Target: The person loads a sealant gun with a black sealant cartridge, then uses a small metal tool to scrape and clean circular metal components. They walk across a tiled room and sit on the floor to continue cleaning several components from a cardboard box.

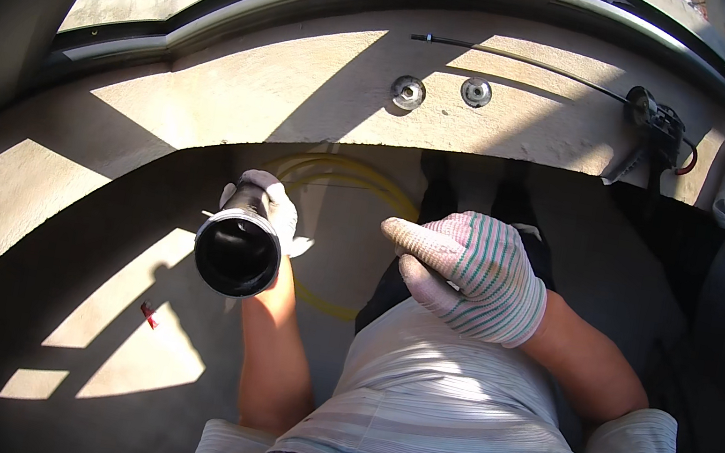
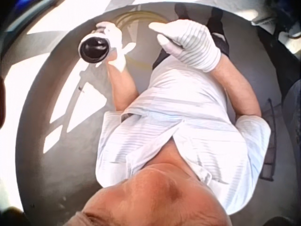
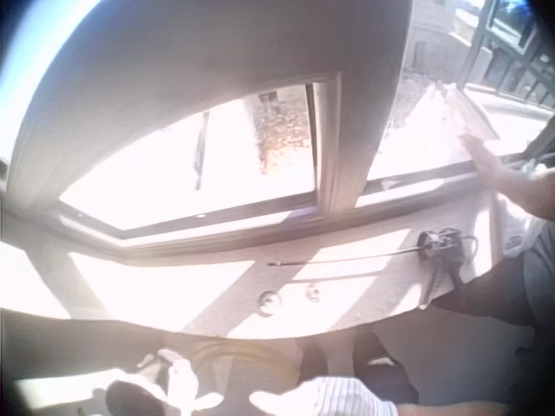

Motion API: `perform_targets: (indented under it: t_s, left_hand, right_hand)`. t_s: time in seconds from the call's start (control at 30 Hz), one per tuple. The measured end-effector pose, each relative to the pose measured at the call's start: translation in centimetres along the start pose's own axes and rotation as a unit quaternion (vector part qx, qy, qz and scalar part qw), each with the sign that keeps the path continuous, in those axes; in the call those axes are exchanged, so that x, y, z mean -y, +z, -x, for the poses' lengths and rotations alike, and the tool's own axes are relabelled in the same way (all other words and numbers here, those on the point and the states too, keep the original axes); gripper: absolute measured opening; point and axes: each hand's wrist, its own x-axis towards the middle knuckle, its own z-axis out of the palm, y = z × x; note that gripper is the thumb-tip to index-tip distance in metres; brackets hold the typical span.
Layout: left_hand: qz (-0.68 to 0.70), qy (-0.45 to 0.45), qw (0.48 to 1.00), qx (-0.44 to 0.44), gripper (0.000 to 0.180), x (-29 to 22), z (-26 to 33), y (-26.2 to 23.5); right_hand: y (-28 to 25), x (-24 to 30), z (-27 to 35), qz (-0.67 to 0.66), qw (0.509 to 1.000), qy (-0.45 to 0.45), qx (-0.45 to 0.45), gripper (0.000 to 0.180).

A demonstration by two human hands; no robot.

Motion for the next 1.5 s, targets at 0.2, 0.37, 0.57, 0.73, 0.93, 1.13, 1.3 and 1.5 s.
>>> perform_targets:
  t_s: [0.2,0.37,0.57,0.73,0.93,1.13,1.3,1.5]
  left_hand:
    - [0.018,-0.146,0.989,-0.009,0.022,-4.9,-1.6,-0.7]
    - [-0.026,-0.280,0.959,0.013,0.023,-5.3,-1.3,-1.3]
    - [-0.274,-0.171,0.946,-0.019,0.035,-5.8,-1.0,-4.6]
    - [-0.580,0.047,0.812,0.034,0.024,-7.1,-4.1,-7.4]
    - [-0.589,-0.065,0.804,0.041,0.021,-7.1,-3.4,-10.1]
    - [-0.478,0.050,0.877,0.027,0.033,-7.6,-4.2,-8.9]
    - [-0.573,0.135,0.807,0.050,0.042,-7.6,-4.7,-5.7]
    - [-0.588,0.161,0.792,0.027,0.040,-4.8,-5.6,-1.6]
  right_hand:
    - [-0.1,1.7,-1.5,0.016,0.999,-0.030,0.006,0.036]
    - [0.1,3.5,-3.0,-0.016,0.998,-0.063,0.025,0.055]
    - [1.0,5.4,-4.8,0.011,0.989,-0.137,0.049,0.078]
    - [1.1,6.5,-4.9,0.029,0.985,-0.143,0.095,0.067]
    - [2.3,7.4,-3.3,0.068,0.996,-0.021,0.055,0.061]
    - [2.7,6.7,-2.9,0.009,0.976,0.212,-0.039,0.061]
    - [1.5,6.5,-2.0,-0.007,0.950,0.300,0.084,0.067]
    - [-0.6,4.8,1.0,-0.091,0.958,0.267,0.049,0.060]
